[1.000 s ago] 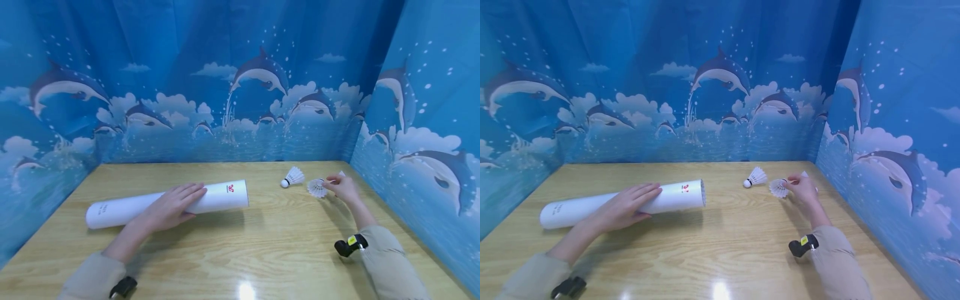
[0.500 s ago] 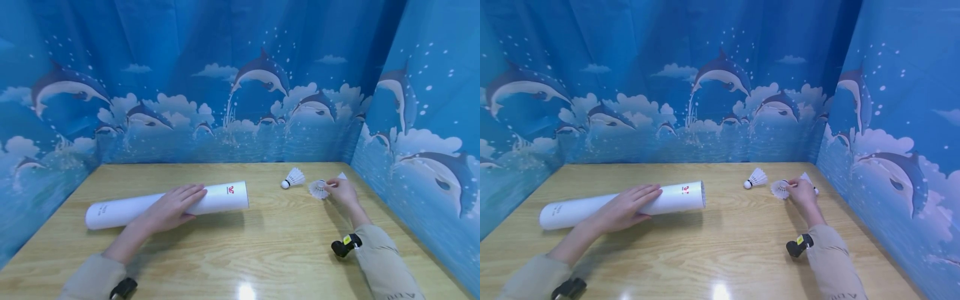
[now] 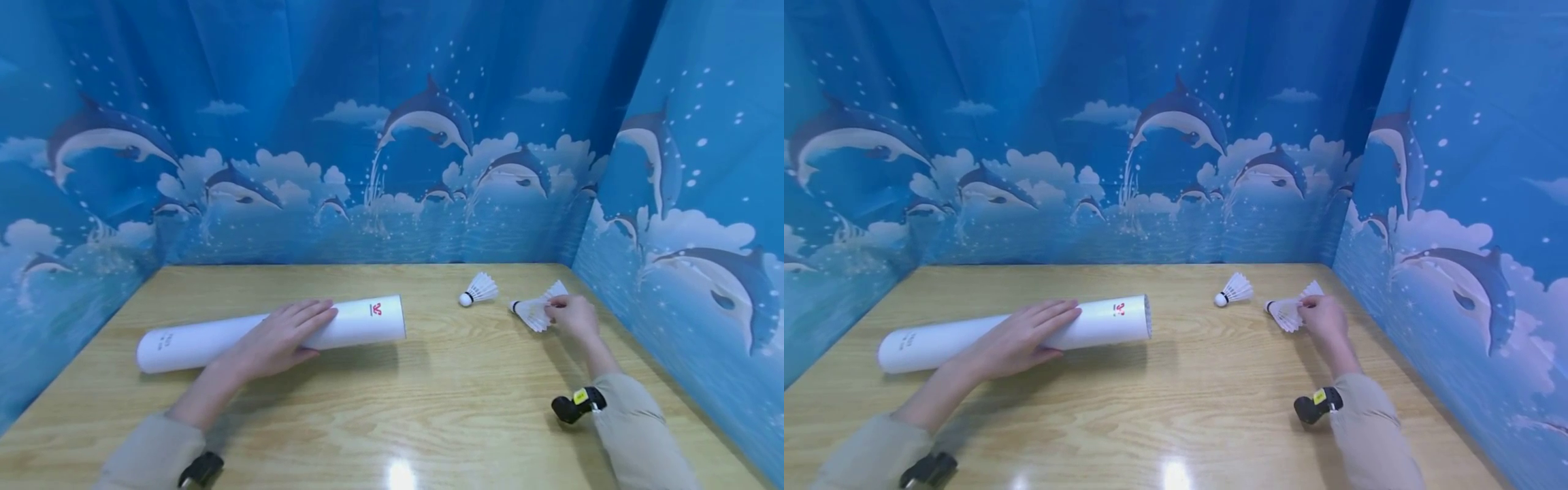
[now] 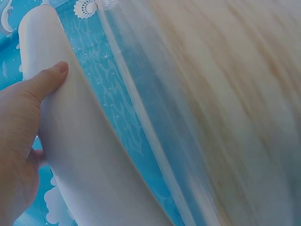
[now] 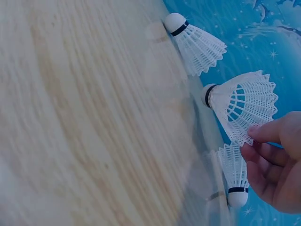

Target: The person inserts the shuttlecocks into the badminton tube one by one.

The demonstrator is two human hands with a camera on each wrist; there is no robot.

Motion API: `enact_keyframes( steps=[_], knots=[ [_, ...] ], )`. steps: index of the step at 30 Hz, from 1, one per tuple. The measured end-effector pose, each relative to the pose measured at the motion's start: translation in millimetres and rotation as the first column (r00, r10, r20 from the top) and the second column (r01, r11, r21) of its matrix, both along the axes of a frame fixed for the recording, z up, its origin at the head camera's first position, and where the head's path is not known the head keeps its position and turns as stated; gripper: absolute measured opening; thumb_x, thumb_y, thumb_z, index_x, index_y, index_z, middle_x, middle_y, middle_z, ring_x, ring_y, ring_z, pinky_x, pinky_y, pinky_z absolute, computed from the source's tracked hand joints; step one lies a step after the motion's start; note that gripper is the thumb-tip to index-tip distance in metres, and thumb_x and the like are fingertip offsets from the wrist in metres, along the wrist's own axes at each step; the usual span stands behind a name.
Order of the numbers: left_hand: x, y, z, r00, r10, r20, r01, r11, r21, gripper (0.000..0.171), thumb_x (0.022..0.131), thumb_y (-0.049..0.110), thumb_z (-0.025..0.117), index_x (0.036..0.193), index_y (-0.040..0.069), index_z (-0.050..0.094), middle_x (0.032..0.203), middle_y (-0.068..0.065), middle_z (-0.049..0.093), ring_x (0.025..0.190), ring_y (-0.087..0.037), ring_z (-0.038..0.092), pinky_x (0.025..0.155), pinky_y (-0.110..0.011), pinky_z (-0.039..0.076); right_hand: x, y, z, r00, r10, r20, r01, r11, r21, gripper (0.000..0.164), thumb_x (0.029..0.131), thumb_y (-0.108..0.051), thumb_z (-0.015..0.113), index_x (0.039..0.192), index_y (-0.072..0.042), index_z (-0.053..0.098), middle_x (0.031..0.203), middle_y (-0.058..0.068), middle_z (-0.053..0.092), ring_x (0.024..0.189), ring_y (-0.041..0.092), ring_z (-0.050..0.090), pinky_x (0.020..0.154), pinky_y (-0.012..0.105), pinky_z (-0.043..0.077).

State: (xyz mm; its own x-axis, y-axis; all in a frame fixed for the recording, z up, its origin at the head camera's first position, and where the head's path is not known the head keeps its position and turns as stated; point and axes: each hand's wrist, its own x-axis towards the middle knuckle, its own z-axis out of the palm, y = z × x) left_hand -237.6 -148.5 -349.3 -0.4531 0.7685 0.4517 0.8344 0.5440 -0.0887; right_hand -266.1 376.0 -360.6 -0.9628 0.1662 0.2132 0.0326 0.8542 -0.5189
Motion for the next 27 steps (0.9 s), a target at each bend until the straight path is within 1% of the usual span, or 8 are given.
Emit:
enact_keyframes(
  steps=[3,8,11,15,19,23,27],
  knots=[
    [-0.4,0,-0.5,1.0,0.004,0.0,-0.004,1.0,0.001,0.079,0.069,0.022,0.082,0.135,0.003,0.045,0.133,-0.017,0.049,0.118,-0.034,0.048,0.092,-0.051,0.045,3.3,0,4.3,0.999,0.036,0.005,-0.035,0.998,-0.05,0.027,0.086,-0.011,0.057,0.097,0.012,0.064,0.07,0.011,0.067,0.063,0.014,0.058,0.052,0.025,0.043],
    [-0.4,0,-0.9,1.0,0.003,-0.001,-0.003,1.0,0.004,0.079,0.069,0.023,0.083,0.136,0.004,0.045,0.134,-0.016,0.049,0.119,-0.034,0.048,0.092,-0.051,0.045,7.4,-2,10.4,0.996,0.093,0.001,-0.092,0.985,-0.146,0.032,0.087,-0.017,0.059,0.1,0.011,0.064,0.07,0.008,0.067,0.063,0.014,0.061,0.051,0.023,0.046],
    [-0.3,0,-0.9,1.0,0.003,0.002,-0.003,1.0,0.002,0.079,0.069,0.022,0.082,0.136,0.004,0.044,0.135,-0.016,0.048,0.119,-0.034,0.048,0.092,-0.051,0.045,9.7,-8,13.6,0.99,0.141,-0.001,-0.139,0.972,-0.191,0.033,0.087,-0.017,0.06,0.102,0.012,0.063,0.074,0.01,0.066,0.064,0.013,0.061,0.053,0.025,0.049],
    [0.3,1,-0.6,1.0,0.007,0.011,-0.007,1.0,0.001,0.079,0.069,0.022,0.082,0.136,0.004,0.044,0.135,-0.015,0.048,0.119,-0.034,0.048,0.092,-0.051,0.045,13.3,-23,20.3,0.982,0.187,0.027,-0.177,0.958,-0.225,0.033,0.089,-0.013,0.059,0.106,0.015,0.06,0.079,0.01,0.066,0.066,0.012,0.06,0.057,0.027,0.052],
    [0.7,1,-0.6,1.0,0.01,0.015,-0.01,1.0,0.0,0.079,0.069,0.023,0.082,0.136,0.005,0.045,0.135,-0.015,0.048,0.119,-0.034,0.048,0.092,-0.051,0.045,14.7,-40,25.6,0.976,0.215,0.025,-0.201,0.944,-0.261,0.03,0.089,-0.01,0.059,0.106,0.016,0.059,0.078,0.007,0.066,0.066,0.007,0.057,0.056,0.024,0.051],
    [0.4,2,-1.2,1.0,0.008,0.008,-0.008,1.0,0.001,0.079,0.069,0.023,0.082,0.136,0.005,0.045,0.135,-0.015,0.048,0.119,-0.033,0.048,0.092,-0.051,0.045,16.0,-57,32.0,0.969,0.244,0.027,-0.226,0.929,-0.292,0.029,0.089,-0.008,0.058,0.107,0.015,0.06,0.08,0.007,0.066,0.069,0.006,0.056,0.058,0.023,0.05],
    [-0.1,2,-0.9,1.0,0.003,0.0,-0.003,1.0,0.007,0.08,0.068,0.023,0.083,0.136,0.005,0.045,0.135,-0.015,0.048,0.119,-0.034,0.048,0.092,-0.051,0.045,16.6,-73,37.6,0.96,0.279,0.021,-0.256,0.907,-0.333,0.028,0.088,-0.004,0.055,0.109,0.015,0.058,0.076,0.003,0.064,0.069,0.007,0.056,0.058,0.022,0.05]
  ],
)
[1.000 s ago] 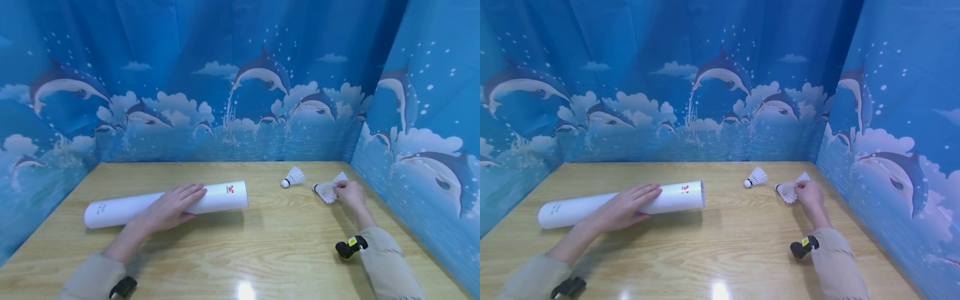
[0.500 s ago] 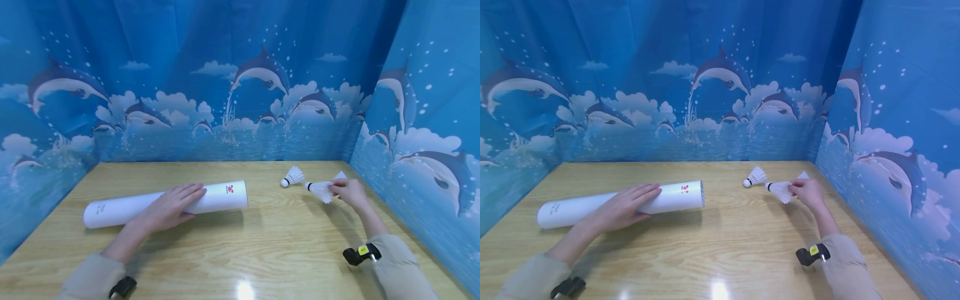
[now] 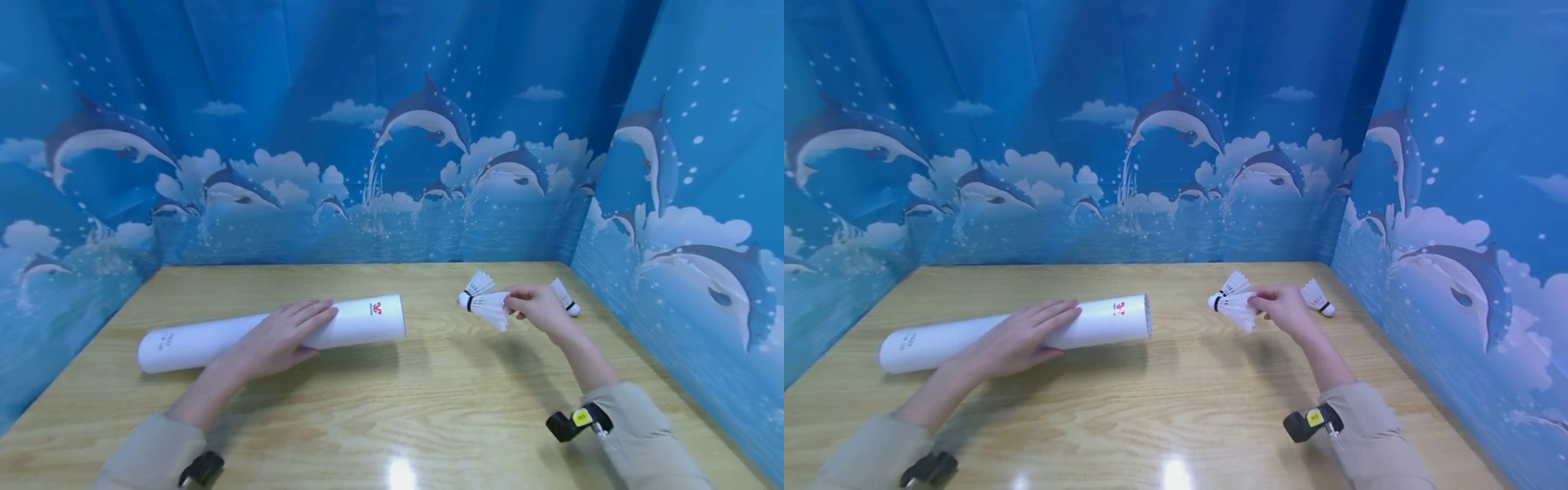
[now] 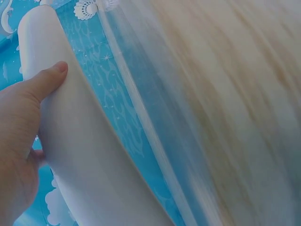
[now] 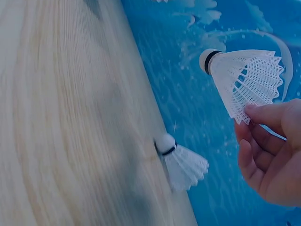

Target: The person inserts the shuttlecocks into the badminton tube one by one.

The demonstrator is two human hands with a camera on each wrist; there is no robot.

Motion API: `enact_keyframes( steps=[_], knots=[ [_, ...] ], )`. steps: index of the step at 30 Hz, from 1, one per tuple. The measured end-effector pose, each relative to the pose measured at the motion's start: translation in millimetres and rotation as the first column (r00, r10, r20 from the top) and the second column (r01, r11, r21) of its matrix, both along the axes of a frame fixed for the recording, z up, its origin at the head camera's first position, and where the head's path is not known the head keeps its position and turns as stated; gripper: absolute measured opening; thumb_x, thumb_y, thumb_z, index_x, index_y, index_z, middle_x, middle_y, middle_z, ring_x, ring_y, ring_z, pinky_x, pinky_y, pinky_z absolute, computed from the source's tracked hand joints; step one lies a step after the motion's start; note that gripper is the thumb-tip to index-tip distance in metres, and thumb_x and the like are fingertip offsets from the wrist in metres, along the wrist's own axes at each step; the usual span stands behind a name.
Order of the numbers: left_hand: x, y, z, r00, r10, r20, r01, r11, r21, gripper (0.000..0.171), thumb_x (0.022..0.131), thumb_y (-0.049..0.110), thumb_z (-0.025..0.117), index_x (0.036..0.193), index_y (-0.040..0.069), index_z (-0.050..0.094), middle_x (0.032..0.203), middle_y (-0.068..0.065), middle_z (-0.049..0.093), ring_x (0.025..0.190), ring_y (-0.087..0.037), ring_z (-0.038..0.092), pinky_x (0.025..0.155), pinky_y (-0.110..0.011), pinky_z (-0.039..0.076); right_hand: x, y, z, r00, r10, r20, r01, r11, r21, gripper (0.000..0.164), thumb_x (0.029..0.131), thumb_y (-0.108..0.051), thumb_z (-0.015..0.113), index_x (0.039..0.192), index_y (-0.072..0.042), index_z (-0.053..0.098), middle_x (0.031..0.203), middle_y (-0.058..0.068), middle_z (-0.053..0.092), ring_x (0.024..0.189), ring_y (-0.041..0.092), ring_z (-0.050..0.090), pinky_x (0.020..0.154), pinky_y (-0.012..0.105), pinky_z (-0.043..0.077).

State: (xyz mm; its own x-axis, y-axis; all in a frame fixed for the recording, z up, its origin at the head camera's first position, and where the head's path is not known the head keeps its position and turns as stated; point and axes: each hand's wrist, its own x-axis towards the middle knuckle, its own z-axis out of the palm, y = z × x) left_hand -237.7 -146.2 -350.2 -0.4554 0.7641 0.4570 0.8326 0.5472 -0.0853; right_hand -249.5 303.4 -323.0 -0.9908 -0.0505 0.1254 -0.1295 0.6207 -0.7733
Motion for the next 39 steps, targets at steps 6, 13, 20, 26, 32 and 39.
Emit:
enact_keyframes(
  steps=[6,13,20,26,32,39],
  knots=[
    [0.1,-1,0.1,1.0,0.0,0.001,0.0,1.0,-0.001,0.08,0.069,0.023,0.083,0.137,0.005,0.044,0.136,-0.015,0.047,0.119,-0.033,0.048,0.093,-0.05,0.045,1.6,-27,2.9,0.996,0.088,-0.018,-0.089,0.995,-0.054,0.027,0.087,0.001,0.054,0.109,0.016,0.059,0.072,0.002,0.063,0.067,0.005,0.055,0.058,0.025,0.051],
    [0.5,-1,1.0,1.0,-0.004,0.006,0.004,1.0,-0.002,0.08,0.069,0.023,0.082,0.137,0.005,0.044,0.136,-0.014,0.047,0.119,-0.032,0.048,0.092,-0.05,0.045,1.4,-58,0.8,0.986,0.168,0.002,-0.167,0.985,-0.05,0.024,0.086,0.002,0.057,0.107,0.013,0.062,0.083,0.011,0.065,0.067,0.013,0.056,0.057,0.026,0.051],
    [0.9,-1,2.1,1.0,-0.007,-0.006,0.007,1.0,-0.001,0.08,0.068,0.023,0.083,0.136,0.005,0.044,0.135,-0.015,0.048,0.119,-0.032,0.049,0.091,-0.049,0.046,-2.7,-83,-3.1,0.98,0.199,0.008,-0.197,0.977,-0.075,0.015,0.085,-0.002,0.063,0.097,0.008,0.064,0.077,0.005,0.064,0.067,0.019,0.057,0.056,0.026,0.05],
    [1.3,-2,1.6,1.0,-0.011,-0.009,0.011,1.0,-0.001,0.08,0.069,0.024,0.082,0.137,0.005,0.044,0.135,-0.015,0.048,0.118,-0.032,0.049,0.092,-0.05,0.045,-7.6,-99,-8.9,0.975,0.221,0.004,-0.218,0.966,-0.14,0.017,0.084,-0.003,0.065,0.096,0.008,0.061,0.073,0.002,0.063,0.065,0.011,0.055,0.059,0.031,0.05],
    [2.8,-2,2.1,1.0,-0.016,-0.012,0.016,1.0,0.003,0.08,0.069,0.023,0.082,0.136,0.004,0.044,0.135,-0.015,0.047,0.119,-0.033,0.048,0.093,-0.05,0.044,-8.8,-112,-13.8,0.973,0.232,-0.004,-0.229,0.956,-0.186,0.015,0.085,0.0,0.063,0.095,0.01,0.059,0.072,0.002,0.062,0.064,0.01,0.056,0.057,0.026,0.048],
    [4.2,-2,3.3,1.0,-0.02,-0.019,0.02,1.0,0.006,0.079,0.068,0.022,0.083,0.135,0.003,0.046,0.135,-0.015,0.048,0.119,-0.034,0.048,0.094,-0.05,0.044,-9.3,-121,-15.3,0.973,0.226,-0.041,-0.229,0.96,-0.162,0.008,0.085,0.003,0.061,0.089,0.008,0.063,0.075,0.005,0.064,0.067,0.009,0.057,0.058,0.029,0.05]
  ],
)
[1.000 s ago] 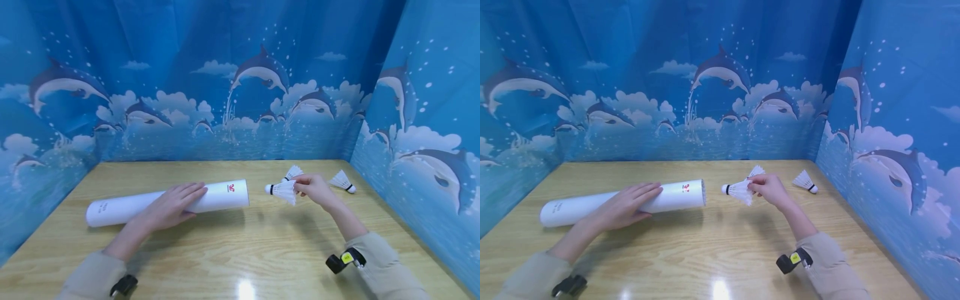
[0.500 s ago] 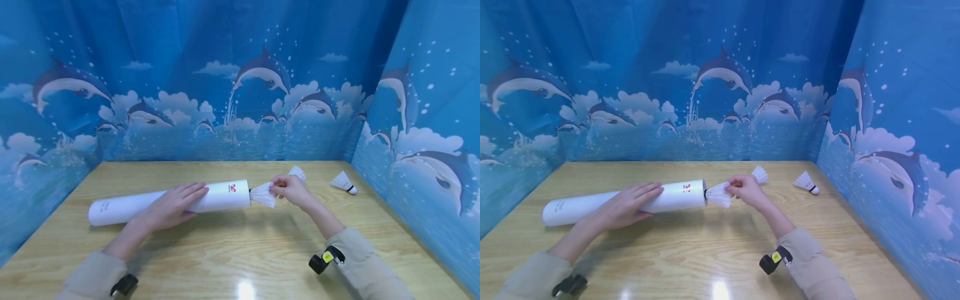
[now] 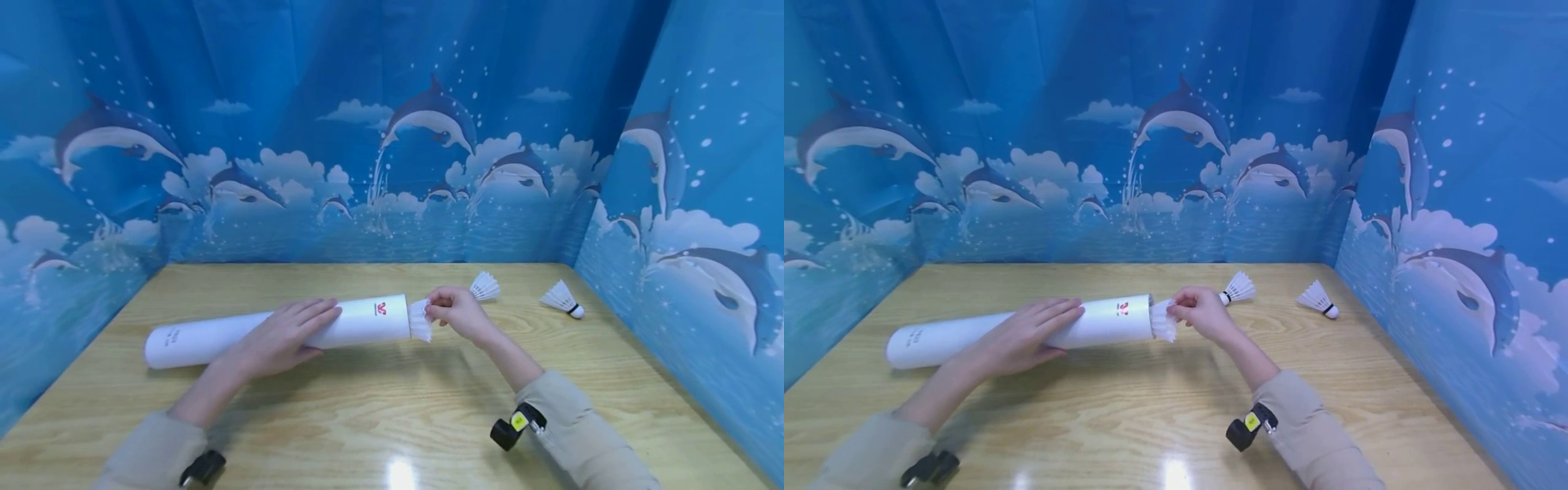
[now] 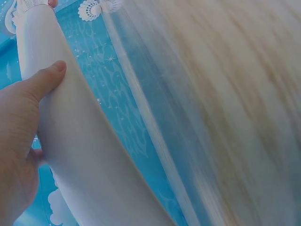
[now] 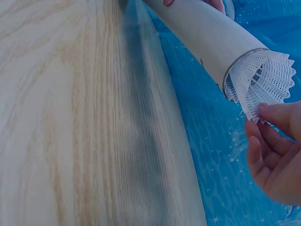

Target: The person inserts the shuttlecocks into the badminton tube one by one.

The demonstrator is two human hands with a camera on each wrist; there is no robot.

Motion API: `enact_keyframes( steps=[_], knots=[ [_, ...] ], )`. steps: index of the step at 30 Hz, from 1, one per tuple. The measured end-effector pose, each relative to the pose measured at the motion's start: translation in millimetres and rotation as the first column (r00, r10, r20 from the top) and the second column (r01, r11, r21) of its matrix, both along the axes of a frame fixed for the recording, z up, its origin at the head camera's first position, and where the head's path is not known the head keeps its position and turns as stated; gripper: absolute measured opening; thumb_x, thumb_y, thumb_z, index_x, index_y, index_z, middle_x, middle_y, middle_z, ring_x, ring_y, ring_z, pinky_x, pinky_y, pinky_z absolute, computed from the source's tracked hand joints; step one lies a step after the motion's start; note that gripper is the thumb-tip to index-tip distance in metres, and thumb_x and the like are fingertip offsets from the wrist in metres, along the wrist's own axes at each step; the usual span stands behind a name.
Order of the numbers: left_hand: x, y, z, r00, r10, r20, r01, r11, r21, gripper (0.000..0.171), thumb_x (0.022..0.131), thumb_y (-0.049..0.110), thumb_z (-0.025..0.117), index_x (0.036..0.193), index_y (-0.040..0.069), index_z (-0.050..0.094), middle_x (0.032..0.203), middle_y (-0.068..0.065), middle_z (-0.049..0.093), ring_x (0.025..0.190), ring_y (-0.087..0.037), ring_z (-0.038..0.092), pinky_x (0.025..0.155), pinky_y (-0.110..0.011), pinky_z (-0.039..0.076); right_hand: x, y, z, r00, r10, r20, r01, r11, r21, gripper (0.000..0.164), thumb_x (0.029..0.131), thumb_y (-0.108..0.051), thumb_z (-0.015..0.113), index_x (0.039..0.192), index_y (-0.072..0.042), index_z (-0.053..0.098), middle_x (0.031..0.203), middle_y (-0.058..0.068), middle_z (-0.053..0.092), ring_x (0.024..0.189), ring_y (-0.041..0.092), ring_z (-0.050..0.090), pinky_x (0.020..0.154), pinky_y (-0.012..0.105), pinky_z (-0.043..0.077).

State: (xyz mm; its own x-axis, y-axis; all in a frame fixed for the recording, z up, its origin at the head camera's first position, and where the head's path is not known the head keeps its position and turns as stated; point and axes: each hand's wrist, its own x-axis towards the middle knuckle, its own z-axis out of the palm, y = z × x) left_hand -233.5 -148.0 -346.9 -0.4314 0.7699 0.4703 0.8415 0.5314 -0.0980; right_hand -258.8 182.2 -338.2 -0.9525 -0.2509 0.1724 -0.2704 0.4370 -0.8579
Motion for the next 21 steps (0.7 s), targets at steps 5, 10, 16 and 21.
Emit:
enact_keyframes(
  steps=[5,10,16,21],
  knots=[
    [0.0,0.3,-0.5,1.0,0.003,0.001,-0.003,1.0,0.001,0.08,0.068,0.023,0.083,0.136,0.003,0.045,0.135,-0.016,0.048,0.119,-0.034,0.048,0.094,-0.05,0.044,1.3,-1.6,1.4,0.999,-0.021,-0.035,0.022,0.999,0.046,0.013,0.085,0.0,0.062,0.094,0.007,0.068,0.092,0.014,0.067,0.073,0.011,0.055,0.059,0.031,0.051],
    [0.8,0.5,0.2,1.0,0.005,0.006,-0.005,1.0,0.004,0.08,0.068,0.023,0.083,0.136,0.004,0.044,0.135,-0.015,0.047,0.119,-0.033,0.048,0.094,-0.05,0.044,2.0,-2.4,1.1,0.998,-0.045,-0.032,0.047,0.996,0.074,0.015,0.085,0.001,0.061,0.096,0.006,0.068,0.09,0.013,0.067,0.072,0.012,0.055,0.056,0.028,0.048],
    [1.5,0.4,0.9,1.0,0.006,0.004,-0.006,1.0,0.01,0.08,0.068,0.023,0.083,0.136,0.005,0.045,0.135,-0.015,0.048,0.118,-0.033,0.049,0.092,-0.05,0.045,1.6,-4.8,0.5,0.998,-0.057,-0.009,0.057,0.998,0.031,0.01,0.083,0.003,0.061,0.092,0.005,0.066,0.076,0.006,0.064,0.068,0.012,0.056,0.059,0.032,0.05],
    [1.8,0.4,1.5,1.0,0.015,0.009,-0.015,1.0,0.009,0.081,0.068,0.024,0.083,0.137,0.006,0.044,0.136,-0.014,0.047,0.119,-0.032,0.049,0.093,-0.05,0.045,2.4,-4.9,0.3,0.999,-0.047,0.005,0.047,0.999,-0.021,0.011,0.085,0.004,0.059,0.093,0.008,0.064,0.078,0.008,0.065,0.068,0.011,0.058,0.059,0.028,0.05]
  ],
)
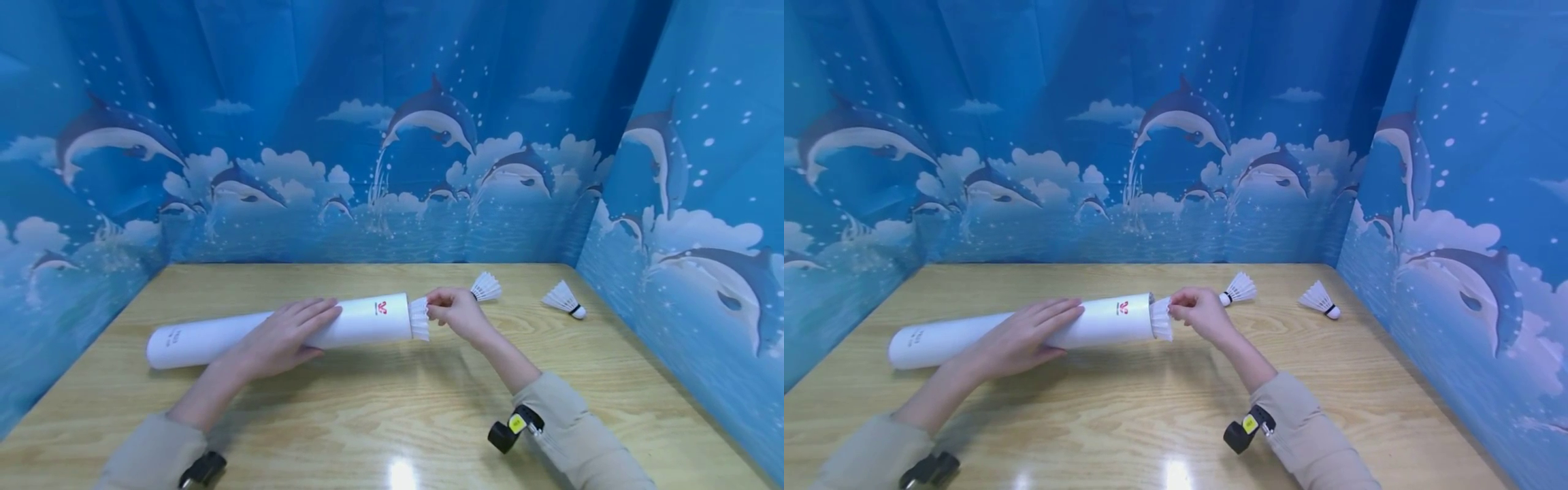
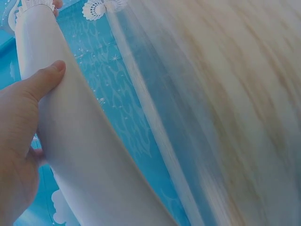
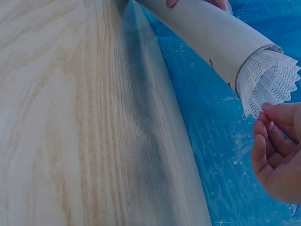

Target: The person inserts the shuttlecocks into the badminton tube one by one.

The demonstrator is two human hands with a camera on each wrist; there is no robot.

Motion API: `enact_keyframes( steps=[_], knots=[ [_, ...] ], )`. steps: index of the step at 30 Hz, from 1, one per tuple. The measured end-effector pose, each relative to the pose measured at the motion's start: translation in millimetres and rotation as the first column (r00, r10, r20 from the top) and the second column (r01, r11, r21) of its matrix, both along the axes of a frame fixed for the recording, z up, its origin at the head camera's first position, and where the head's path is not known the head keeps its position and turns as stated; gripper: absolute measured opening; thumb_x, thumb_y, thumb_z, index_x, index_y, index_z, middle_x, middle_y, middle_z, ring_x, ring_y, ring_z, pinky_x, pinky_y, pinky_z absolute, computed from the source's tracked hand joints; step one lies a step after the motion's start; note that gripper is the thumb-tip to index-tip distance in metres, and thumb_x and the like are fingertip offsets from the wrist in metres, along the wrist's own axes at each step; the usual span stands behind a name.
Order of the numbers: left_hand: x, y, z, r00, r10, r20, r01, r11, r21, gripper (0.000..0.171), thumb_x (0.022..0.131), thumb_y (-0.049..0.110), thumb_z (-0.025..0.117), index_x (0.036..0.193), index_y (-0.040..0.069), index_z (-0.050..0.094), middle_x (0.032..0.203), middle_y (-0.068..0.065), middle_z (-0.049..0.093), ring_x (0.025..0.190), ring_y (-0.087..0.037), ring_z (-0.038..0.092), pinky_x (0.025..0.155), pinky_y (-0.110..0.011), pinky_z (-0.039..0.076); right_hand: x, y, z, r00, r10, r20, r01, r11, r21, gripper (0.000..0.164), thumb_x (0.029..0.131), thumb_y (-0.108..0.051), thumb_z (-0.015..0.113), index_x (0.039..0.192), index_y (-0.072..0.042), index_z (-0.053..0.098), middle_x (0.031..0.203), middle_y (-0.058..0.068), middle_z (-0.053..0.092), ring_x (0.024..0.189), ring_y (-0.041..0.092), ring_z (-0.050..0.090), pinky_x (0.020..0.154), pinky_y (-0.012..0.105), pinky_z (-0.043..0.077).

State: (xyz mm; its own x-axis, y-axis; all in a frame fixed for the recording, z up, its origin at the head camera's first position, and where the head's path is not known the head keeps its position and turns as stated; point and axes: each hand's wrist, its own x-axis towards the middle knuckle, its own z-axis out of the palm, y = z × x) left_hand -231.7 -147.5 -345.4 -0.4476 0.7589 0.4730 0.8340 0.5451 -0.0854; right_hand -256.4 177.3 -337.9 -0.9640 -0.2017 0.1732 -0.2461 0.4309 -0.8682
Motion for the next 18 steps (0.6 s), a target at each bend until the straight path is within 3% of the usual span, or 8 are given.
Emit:
enact_keyframes(
  steps=[8,18],
  knots=[
    [0.7,0.5,1.3,1.0,-0.009,-0.006,0.009,1.0,0.005,0.082,0.067,0.023,0.083,0.137,0.005,0.044,0.134,-0.015,0.048,0.118,-0.032,0.049,0.092,-0.049,0.046,0.7,-0.4,-1.2,0.998,-0.009,0.062,0.012,0.999,-0.05,0.015,0.086,0.002,0.058,0.098,0.009,0.063,0.082,0.008,0.066,0.07,0.012,0.059,0.062,0.029,0.051],
    [-0.4,1.4,1.5,1.0,-0.014,-0.015,0.014,1.0,0.01,0.083,0.066,0.023,0.084,0.137,0.007,0.044,0.134,-0.014,0.048,0.117,-0.031,0.049,0.092,-0.049,0.046,1.0,-2.9,-1.8,0.998,0.009,0.067,-0.004,0.997,-0.071,0.014,0.087,0.002,0.058,0.098,0.009,0.062,0.082,0.007,0.066,0.071,0.012,0.059,0.064,0.028,0.052]
  ],
)
